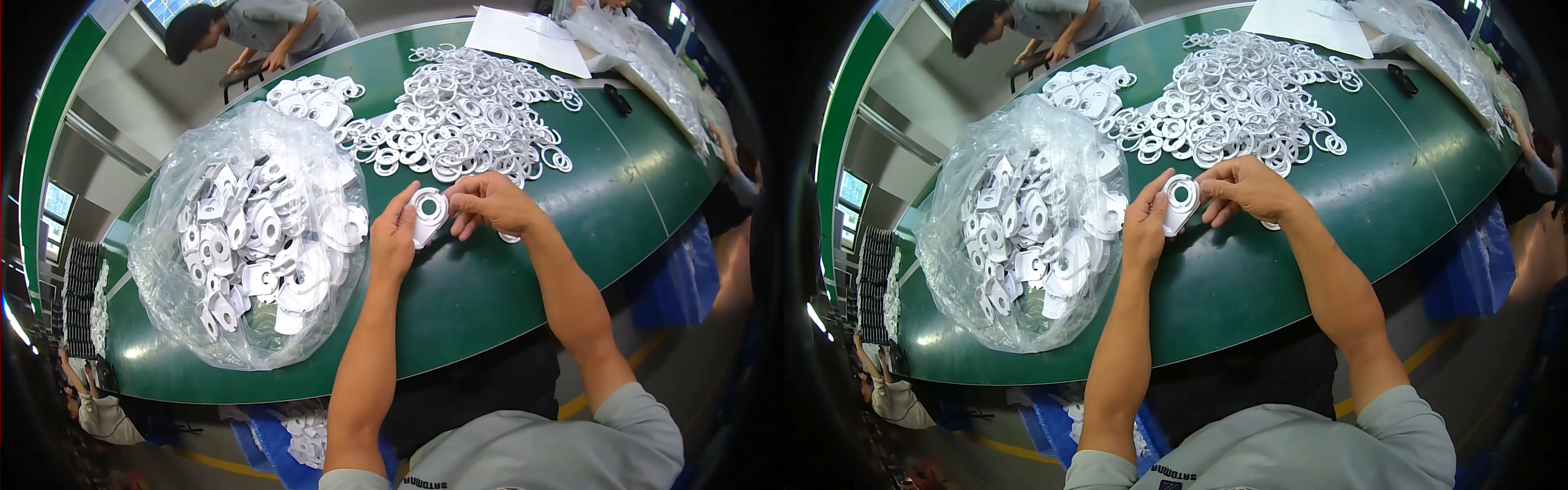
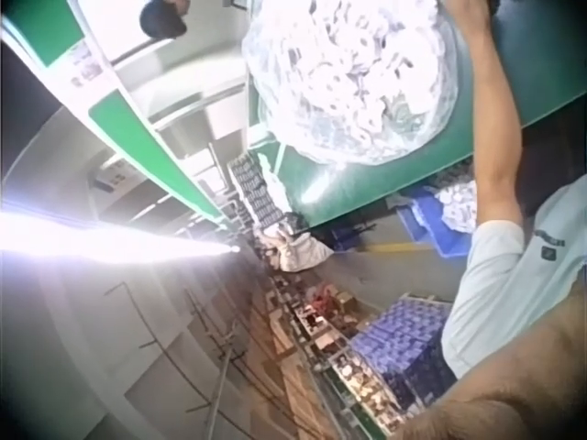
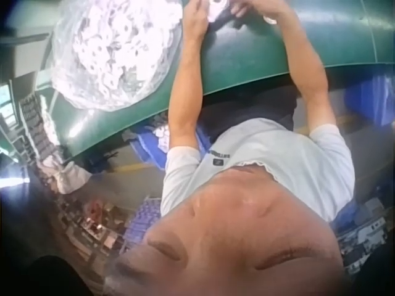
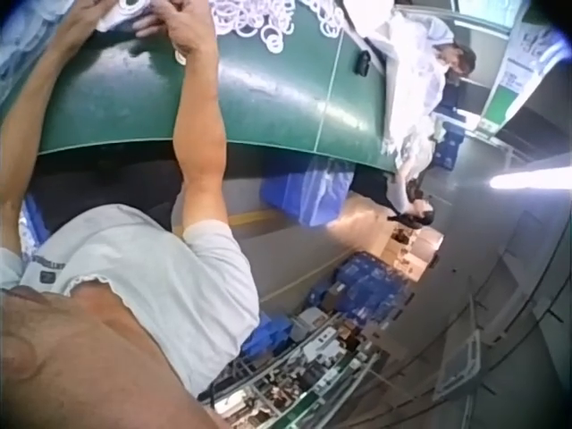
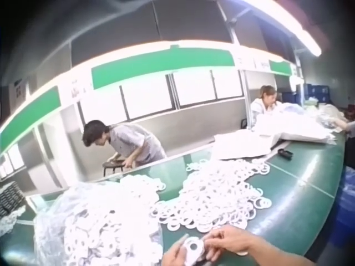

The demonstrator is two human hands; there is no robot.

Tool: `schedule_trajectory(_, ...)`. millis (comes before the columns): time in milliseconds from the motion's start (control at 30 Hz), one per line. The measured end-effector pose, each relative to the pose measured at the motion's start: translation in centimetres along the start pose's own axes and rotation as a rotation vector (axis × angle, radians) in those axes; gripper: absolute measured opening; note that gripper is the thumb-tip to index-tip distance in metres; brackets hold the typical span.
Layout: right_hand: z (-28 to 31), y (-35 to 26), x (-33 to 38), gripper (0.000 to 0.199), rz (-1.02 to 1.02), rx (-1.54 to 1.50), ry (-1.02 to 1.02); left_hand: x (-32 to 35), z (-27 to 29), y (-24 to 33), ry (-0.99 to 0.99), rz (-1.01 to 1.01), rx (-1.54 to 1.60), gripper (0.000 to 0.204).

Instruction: The recorder is assembling small plastic and metal rings using a handheld jig at a factory workbench.

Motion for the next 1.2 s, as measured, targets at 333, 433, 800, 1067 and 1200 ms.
schedule_trajectory(333,-0.6,2.1,-1.0,0.021,-0.139,0.078,0.039,-0.3,0.6,-1.3,-0.031,-0.039,-0.203,0.034)
schedule_trajectory(433,-0.6,2.5,-1.2,0.021,-0.123,0.097,0.067,-0.4,0.8,-1.2,-0.003,-0.057,-0.275,0.033)
schedule_trajectory(800,-3.3,-1.6,0.6,0.039,0.563,0.957,0.331,0.2,2.1,-1.3,0.143,0.102,0.118,0.018)
schedule_trajectory(1067,-2.2,-2.0,0.5,0.017,0.306,0.677,0.423,0.7,0.0,0.6,0.109,-0.038,0.068,0.014)
schedule_trajectory(1200,-3.7,-2.6,0.9,0.016,0.542,0.865,0.573,1.4,0.3,1.8,0.156,-0.124,-0.122,0.015)
Point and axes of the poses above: each hand's wrist, its own x-axis away from the middle knuckle, its own z-axis out of the back of the hand, y = z × x, the point moved 7 cm from there along -x, towards the middle knuckle, and after that the axes turned 13 degrees about x, right-handed, at the moved point
